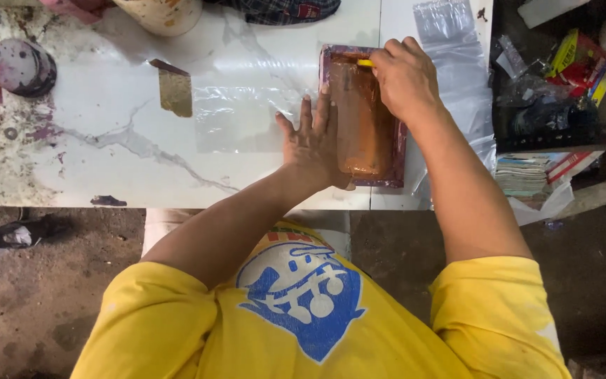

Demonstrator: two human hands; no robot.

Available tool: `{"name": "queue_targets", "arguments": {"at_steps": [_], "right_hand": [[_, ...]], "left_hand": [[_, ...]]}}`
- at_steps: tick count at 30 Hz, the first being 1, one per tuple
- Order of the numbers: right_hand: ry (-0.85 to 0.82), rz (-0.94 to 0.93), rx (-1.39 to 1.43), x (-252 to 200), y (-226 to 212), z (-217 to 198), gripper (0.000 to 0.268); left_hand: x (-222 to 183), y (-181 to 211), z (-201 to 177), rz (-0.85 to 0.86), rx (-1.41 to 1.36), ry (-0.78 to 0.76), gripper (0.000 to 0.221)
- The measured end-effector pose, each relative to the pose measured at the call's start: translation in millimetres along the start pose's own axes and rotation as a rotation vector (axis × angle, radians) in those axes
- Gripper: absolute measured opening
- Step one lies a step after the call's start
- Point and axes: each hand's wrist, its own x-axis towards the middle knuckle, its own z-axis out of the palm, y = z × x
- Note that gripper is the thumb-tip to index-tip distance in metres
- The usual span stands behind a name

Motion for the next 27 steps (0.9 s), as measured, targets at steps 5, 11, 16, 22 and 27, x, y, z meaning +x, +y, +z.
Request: {"name": "queue_targets", "arguments": {"at_steps": [5, 11, 16, 22, 27], "right_hand": [[-0.08, -0.021, 0.024, -10.2, -15.4, -9.6, 0.012], [-0.087, -0.088, 0.087, -73.2, -42.8, -3.0, 0.015], [-0.027, -0.195, 0.047, -139.8, -64.1, 17.0, 0.012], [-0.115, 0.03, 0.085, -139.9, -97.7, 0.3, 0.01], [-0.272, 0.556, 0.5, -105.9, -112.5, -29.8, 0.02]], "left_hand": [[3.5, 0.2, 5.0, 0.0, 0.002, 0.027, 0.153], [4.2, -1.4, 14.2, 0.023, 0.024, 0.098, 0.147], [3.9, 0.0, 21.5, 0.048, 0.019, 0.198, 0.143], [-0.8, 1.8, 17.5, 0.036, 0.017, 0.207, 0.133], [0.3, 1.5, 19.4, 0.038, -0.018, 0.195, 0.134]]}}
